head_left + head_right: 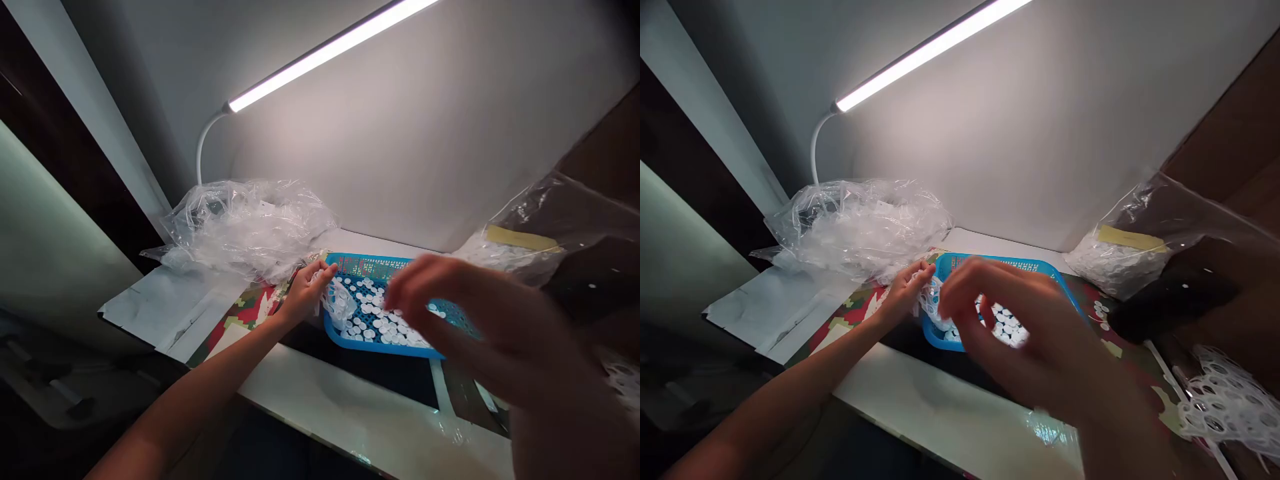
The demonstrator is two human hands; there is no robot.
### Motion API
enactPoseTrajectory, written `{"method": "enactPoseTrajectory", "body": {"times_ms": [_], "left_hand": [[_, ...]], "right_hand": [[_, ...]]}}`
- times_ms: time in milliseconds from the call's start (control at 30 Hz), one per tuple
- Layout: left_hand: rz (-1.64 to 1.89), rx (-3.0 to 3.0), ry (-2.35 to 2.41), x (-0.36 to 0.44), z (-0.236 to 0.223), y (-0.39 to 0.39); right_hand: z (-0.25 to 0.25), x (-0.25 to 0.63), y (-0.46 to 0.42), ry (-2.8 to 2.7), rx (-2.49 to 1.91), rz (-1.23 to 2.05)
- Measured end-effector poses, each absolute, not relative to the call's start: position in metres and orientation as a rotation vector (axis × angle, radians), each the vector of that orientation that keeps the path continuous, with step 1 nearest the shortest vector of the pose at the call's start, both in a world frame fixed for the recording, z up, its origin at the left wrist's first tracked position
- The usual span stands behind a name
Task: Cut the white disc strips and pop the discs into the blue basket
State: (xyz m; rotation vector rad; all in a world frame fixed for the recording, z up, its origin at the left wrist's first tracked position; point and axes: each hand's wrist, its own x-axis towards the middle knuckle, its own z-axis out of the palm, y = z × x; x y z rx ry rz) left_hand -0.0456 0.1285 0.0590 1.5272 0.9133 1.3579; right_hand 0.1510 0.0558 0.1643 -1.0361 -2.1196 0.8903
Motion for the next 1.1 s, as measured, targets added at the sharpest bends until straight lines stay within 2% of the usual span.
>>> {"method": "enactPoseTrajectory", "body": {"times_ms": [33, 100, 300, 500, 633, 800, 967, 1100], "left_hand": [[1.343, 1.496, 0.886, -0.046, 0.059, 0.129], [1.329, 1.438, 0.843, -0.046, 0.059, 0.130], [1.328, 1.323, 0.792, -0.048, 0.058, 0.135], [1.232, 1.350, 0.824, -0.053, 0.061, 0.138], [1.040, 1.658, 0.784, -0.056, 0.066, 0.132], [1.026, 1.872, 0.752, -0.057, 0.067, 0.125], [1.062, 1.883, 0.748, -0.054, 0.069, 0.124], [1.165, 1.824, 0.797, -0.053, 0.067, 0.124]], "right_hand": [[0.161, 0.148, 0.062, -2.144, -0.996, 0.736], [0.148, 0.142, 0.081, -2.206, -1.025, 0.633], [0.109, 0.135, 0.127, -2.362, -0.937, 0.999], [0.122, 0.148, 0.129, -2.032, -0.976, 1.032], [0.123, 0.147, 0.130, -1.865, -0.960, 1.133], [0.114, 0.145, 0.136, -1.861, -1.022, 0.891], [0.110, 0.139, 0.135, -1.841, -1.213, 0.333], [0.111, 0.127, 0.122, -2.010, -1.375, 0.407]]}}
